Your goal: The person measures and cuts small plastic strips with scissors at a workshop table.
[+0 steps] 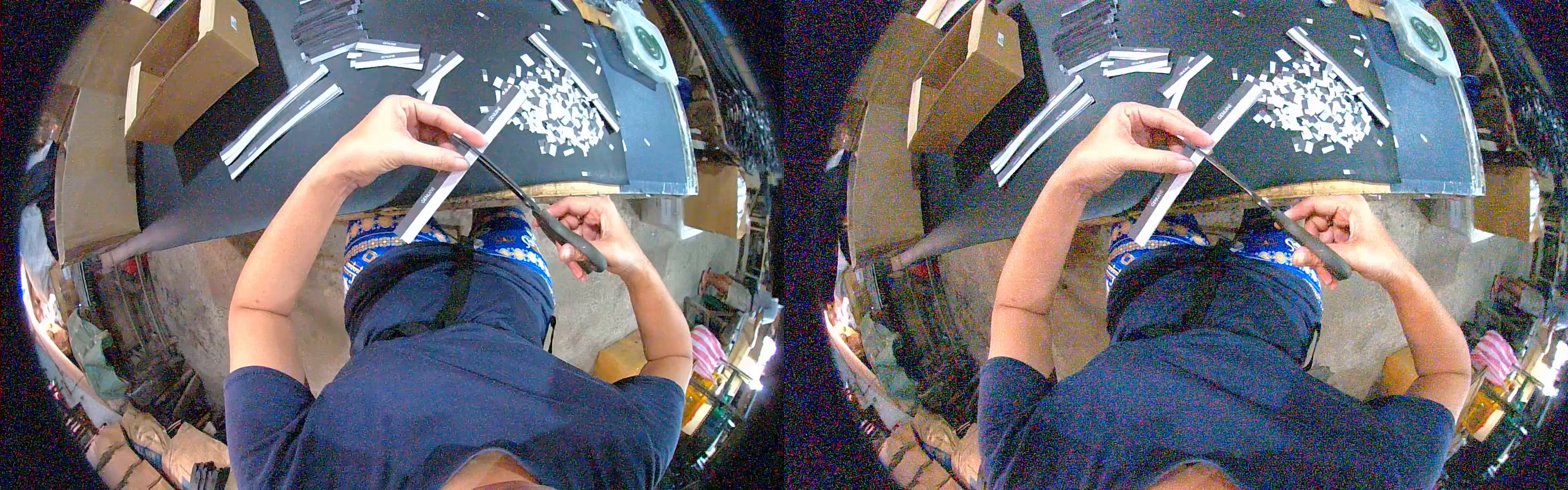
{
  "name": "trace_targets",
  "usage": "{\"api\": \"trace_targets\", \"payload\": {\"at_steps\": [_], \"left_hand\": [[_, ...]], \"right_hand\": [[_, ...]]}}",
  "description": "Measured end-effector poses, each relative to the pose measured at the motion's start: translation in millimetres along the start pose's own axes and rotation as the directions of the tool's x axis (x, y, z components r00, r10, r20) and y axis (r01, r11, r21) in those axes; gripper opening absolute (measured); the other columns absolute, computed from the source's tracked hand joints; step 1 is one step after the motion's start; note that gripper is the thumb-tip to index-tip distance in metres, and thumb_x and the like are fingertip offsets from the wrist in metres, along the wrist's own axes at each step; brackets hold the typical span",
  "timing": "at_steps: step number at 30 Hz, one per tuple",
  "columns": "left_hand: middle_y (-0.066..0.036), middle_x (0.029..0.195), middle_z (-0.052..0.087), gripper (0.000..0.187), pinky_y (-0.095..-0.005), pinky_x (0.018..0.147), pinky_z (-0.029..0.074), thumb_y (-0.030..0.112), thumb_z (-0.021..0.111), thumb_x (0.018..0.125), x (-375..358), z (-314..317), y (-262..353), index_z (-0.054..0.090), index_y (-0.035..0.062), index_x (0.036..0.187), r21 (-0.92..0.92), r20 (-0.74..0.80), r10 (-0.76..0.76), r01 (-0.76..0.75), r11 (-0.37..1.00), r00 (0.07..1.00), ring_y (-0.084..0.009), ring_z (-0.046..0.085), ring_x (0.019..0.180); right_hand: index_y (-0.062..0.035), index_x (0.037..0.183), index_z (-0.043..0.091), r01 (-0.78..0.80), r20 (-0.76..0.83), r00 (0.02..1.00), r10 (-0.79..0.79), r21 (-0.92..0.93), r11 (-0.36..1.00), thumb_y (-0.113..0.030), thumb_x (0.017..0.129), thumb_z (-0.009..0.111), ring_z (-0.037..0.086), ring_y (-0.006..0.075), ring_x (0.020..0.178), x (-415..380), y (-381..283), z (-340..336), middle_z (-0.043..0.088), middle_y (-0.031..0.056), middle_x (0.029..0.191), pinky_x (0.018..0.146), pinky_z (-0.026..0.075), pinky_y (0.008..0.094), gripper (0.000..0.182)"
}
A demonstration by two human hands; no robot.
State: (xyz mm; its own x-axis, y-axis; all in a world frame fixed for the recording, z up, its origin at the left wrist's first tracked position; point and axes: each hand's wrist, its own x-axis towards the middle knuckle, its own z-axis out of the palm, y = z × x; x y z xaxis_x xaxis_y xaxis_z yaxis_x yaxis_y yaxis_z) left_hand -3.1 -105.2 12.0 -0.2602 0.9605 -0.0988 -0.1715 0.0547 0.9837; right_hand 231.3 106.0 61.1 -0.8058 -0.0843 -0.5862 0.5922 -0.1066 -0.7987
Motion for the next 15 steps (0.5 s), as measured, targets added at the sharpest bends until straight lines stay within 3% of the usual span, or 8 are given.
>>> {"api": "trace_targets", "payload": {"at_steps": [7, 9, 15], "left_hand": [[-0.002, 0.083, 0.070, 0.032, -0.0197, 0.071, 0.048, 0.007, 0.078, 0.073, -0.1, -0.5, 2.3, 0.072, 0.0053, 0.104, 0.020, 0.006, -0.004, 0.004, 1.000, 1.000, -0.0056, 0.061, 0.073], [-0.002, 0.092, 0.067, 0.031, -0.0230, 0.078, 0.048, 0.005, 0.078, 0.072, -1.7, 0.4, 7.9, 0.072, 0.0019, 0.102, 0.009, 0.010, -0.066, 0.066, 0.998, 0.998, -0.0092, 0.060, 0.083], [-0.003, 0.082, 0.070, 0.032, -0.0199, 0.072, 0.048, 0.008, 0.079, 0.072, 1.2, -2.9, -1.6, 0.072, 0.0042, 0.104, 0.003, -0.002, -0.055, 0.055, 0.998, 0.998, -0.0067, 0.061, 0.073]], "right_hand": [[0.0029, 0.114, 0.056, -0.008, -0.009, 1.000, 0.008, -0.004, 1.000, -0.007, 0.074, 0.078, 0.059, 0.0119, 0.045, 0.1, -0.1, -0.3, 0.060, 0.0040, 0.065, 0.036, 0.044, 0.0237, 0.046], [0.0030, 0.114, 0.056, -0.014, -0.010, 1.000, 0.014, -0.002, 1.000, -0.007, 0.075, 0.077, 0.059, 0.0118, 0.045, -0.2, -0.9, 0.2, 0.060, 0.0040, 0.066, 0.036, 0.044, 0.0236, 0.046], [0.0029, 0.115, 0.055, -0.059, -0.029, 0.998, 0.060, 0.025, 0.998, -0.006, 0.077, 0.076, 0.058, 0.0110, 0.045, 3.1, -0.7, 1.6, 0.060, 0.0033, 0.066, 0.036, 0.043, 0.0233, 0.044]]}}
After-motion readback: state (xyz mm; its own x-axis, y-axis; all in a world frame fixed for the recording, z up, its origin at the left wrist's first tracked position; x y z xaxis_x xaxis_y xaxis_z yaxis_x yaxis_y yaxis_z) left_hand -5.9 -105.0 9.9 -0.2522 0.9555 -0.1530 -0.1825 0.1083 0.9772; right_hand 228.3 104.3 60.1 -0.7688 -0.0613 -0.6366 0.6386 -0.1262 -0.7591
